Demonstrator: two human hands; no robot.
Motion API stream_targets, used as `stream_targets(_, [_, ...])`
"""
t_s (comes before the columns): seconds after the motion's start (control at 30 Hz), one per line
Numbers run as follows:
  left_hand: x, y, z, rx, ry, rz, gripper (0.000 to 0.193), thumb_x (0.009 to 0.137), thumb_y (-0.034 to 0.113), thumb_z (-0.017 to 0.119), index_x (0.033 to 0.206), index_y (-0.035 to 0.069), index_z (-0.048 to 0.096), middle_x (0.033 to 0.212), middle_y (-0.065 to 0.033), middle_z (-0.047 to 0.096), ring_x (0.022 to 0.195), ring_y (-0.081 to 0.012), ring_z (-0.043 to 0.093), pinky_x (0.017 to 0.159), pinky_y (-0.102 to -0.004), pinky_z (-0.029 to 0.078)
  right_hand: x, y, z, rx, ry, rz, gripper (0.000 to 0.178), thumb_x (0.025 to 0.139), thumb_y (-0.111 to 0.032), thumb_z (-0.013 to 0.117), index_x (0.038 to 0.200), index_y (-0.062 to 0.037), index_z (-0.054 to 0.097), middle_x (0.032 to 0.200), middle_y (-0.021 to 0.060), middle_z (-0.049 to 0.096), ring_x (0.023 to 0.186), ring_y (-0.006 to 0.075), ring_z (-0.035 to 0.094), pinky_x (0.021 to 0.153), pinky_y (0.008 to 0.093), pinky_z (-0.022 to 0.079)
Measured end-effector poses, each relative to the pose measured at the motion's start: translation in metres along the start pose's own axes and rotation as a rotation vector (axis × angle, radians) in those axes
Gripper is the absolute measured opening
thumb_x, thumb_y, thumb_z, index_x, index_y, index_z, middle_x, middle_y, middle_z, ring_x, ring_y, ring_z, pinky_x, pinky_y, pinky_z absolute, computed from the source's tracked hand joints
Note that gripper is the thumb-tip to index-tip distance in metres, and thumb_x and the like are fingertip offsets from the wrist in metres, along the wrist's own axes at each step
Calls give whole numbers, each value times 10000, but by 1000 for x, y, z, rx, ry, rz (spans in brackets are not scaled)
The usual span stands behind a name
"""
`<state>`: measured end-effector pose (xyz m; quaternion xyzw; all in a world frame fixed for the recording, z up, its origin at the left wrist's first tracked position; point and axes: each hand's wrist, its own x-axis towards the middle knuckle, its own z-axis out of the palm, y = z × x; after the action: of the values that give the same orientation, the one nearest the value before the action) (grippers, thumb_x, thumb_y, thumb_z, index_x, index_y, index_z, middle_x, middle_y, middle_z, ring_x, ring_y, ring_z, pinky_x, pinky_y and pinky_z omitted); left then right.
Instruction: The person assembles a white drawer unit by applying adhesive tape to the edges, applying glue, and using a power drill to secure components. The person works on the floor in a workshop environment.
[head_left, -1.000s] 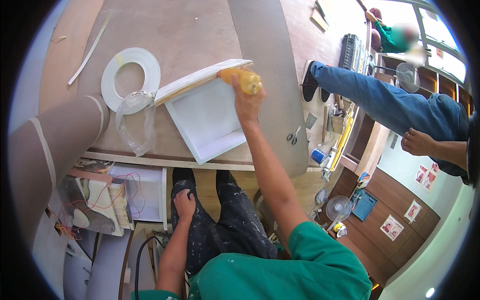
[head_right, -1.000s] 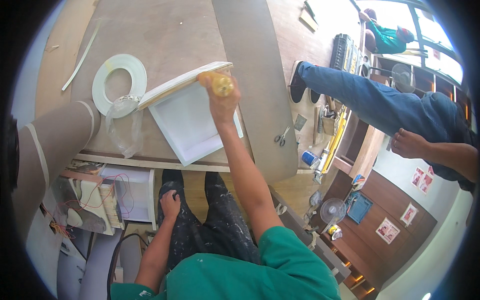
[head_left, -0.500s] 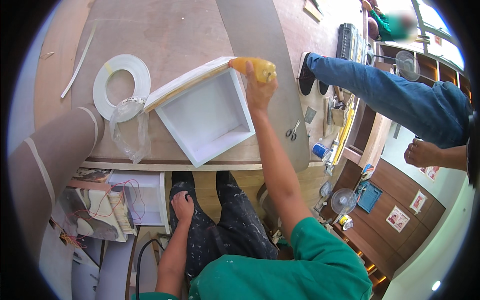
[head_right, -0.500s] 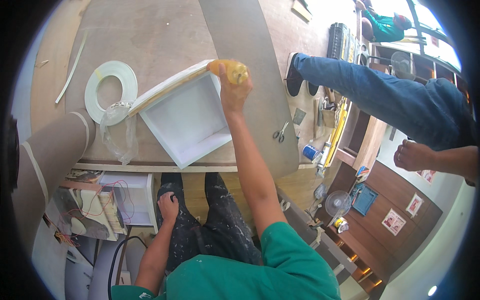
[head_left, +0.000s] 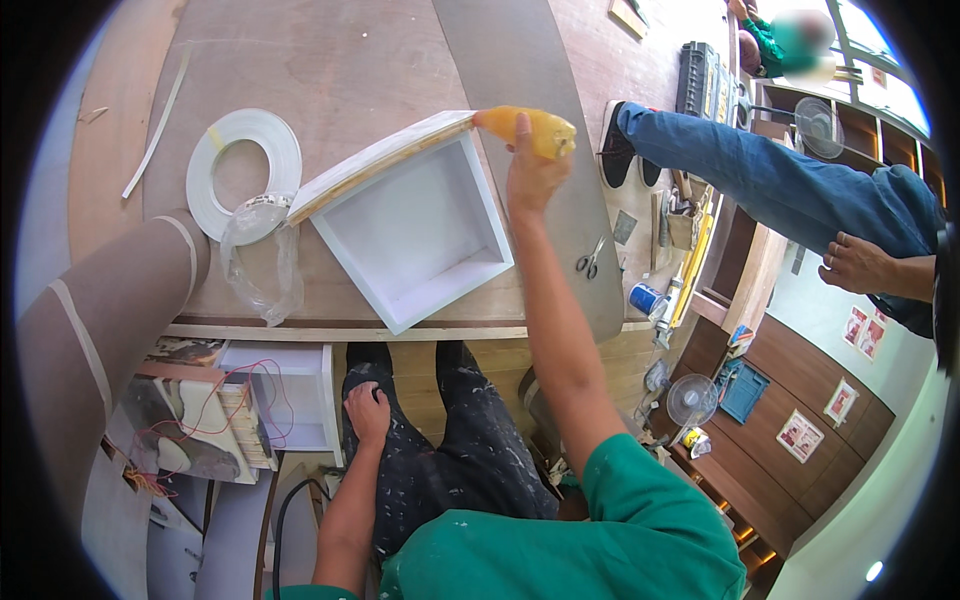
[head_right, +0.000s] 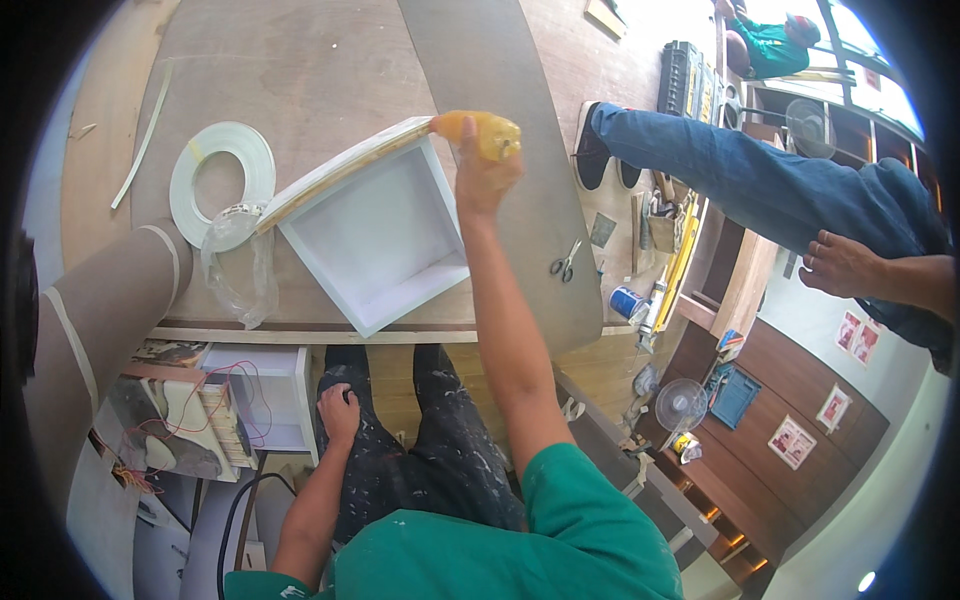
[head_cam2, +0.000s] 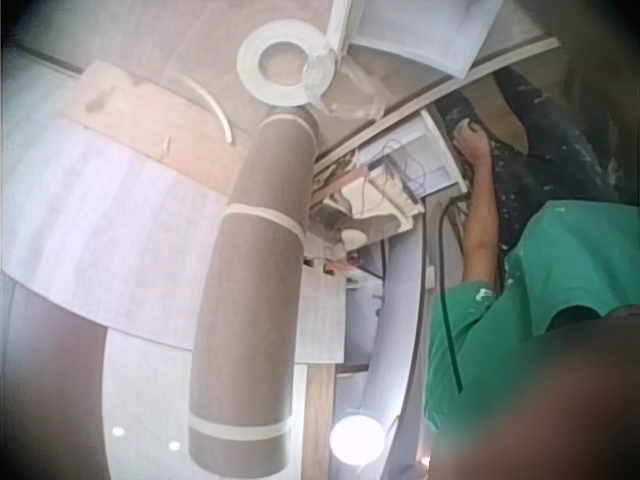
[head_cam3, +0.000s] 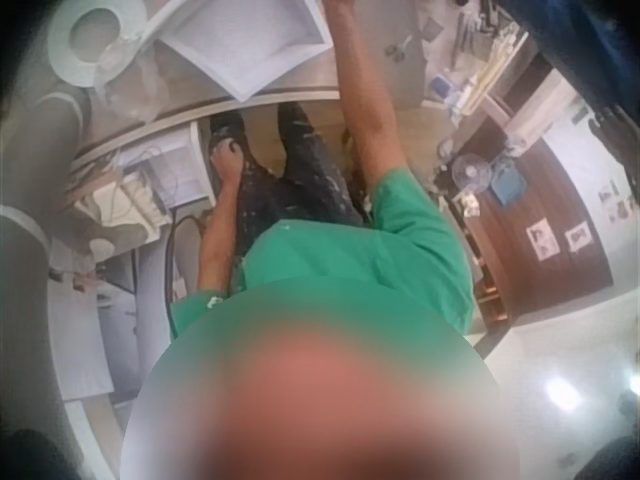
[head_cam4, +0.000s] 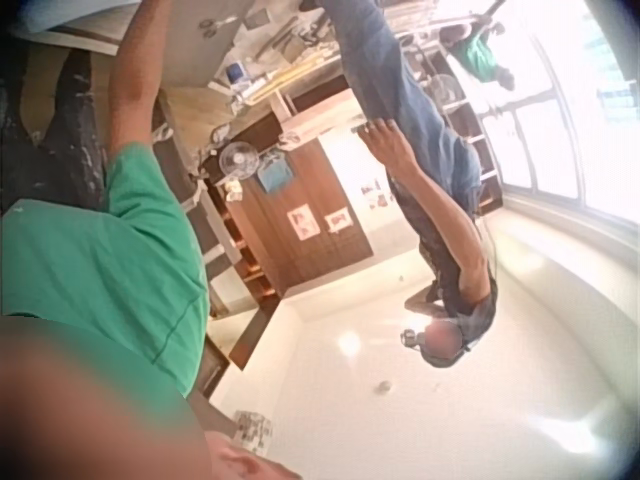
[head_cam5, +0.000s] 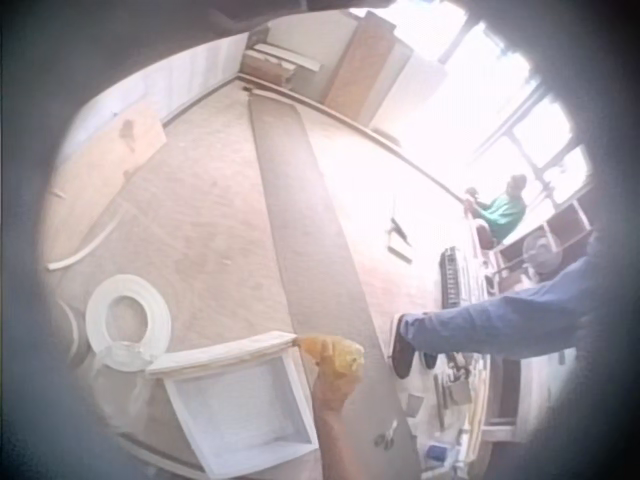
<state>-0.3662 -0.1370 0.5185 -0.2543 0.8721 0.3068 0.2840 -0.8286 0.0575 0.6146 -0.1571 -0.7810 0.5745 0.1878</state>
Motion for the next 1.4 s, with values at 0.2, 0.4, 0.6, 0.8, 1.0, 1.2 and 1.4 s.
stream_targets(0.2, [1,2,-1,17,-5,8,207,820,119,671,1018,59,681,1073,-121,677,1102,-318,583,975,-448,416,-59,-19,24,63,-258,-36,290,853,-198,795,1017,12,679,970,125,681,893,201,668,773,344,530])
stream_targets(0.4, [-1,1,0,0,3,-5,209,818,117,675,1019,59,680,1061,-125,679,1087,-320,586,965,-446,418,-65,-6,27,-14,-277,-145,327,845,-185,800,1062,16,661,1001,115,677,917,202,665,787,343,532])
stream_targets(0.6, [-3,-4,5,-4,31,5,201,819,114,675,1013,60,679,1058,-124,679,1076,-320,592,957,-443,420,-8,-3,2,-4,-76,13,350,869,-189,783,1081,52,641,969,119,691,898,193,660,808,336,526])
stream_targets(0.8, [-2,-6,5,-19,18,-16,196,819,117,676,1007,62,677,1061,-120,680,1085,-311,591,963,-439,419,-17,-4,6,-216,-90,-104,331,865,-193,787,1054,47,659,949,118,695,895,165,657,792,319,522])
stream_targets(1.0, [-3,-4,4,-2,10,-25,201,827,129,673,1017,64,680,1065,-115,681,1097,-305,587,972,-436,414,-17,5,10,-91,-47,-55,303,848,-168,796,1048,23,671,942,116,697,876,185,667,771,333,532])
stream_targets(1.2, [-2,-4,5,9,-3,-25,198,825,126,671,1014,66,679,1053,-117,680,1088,-314,587,966,-441,418,-95,-35,45,2,-429,-119,322,802,-127,816,1067,-11,676,981,125,690,899,225,681,776,359,540])
stream_targets(1.4, [-4,-5,4,-19,5,-39,189,827,123,666,1007,68,677,1045,-118,680,1083,-318,591,951,-447,425,-83,-27,40,-34,-420,-51,329,823,-142,809,1072,18,665,978,117,680,901,211,672,766,347,533])
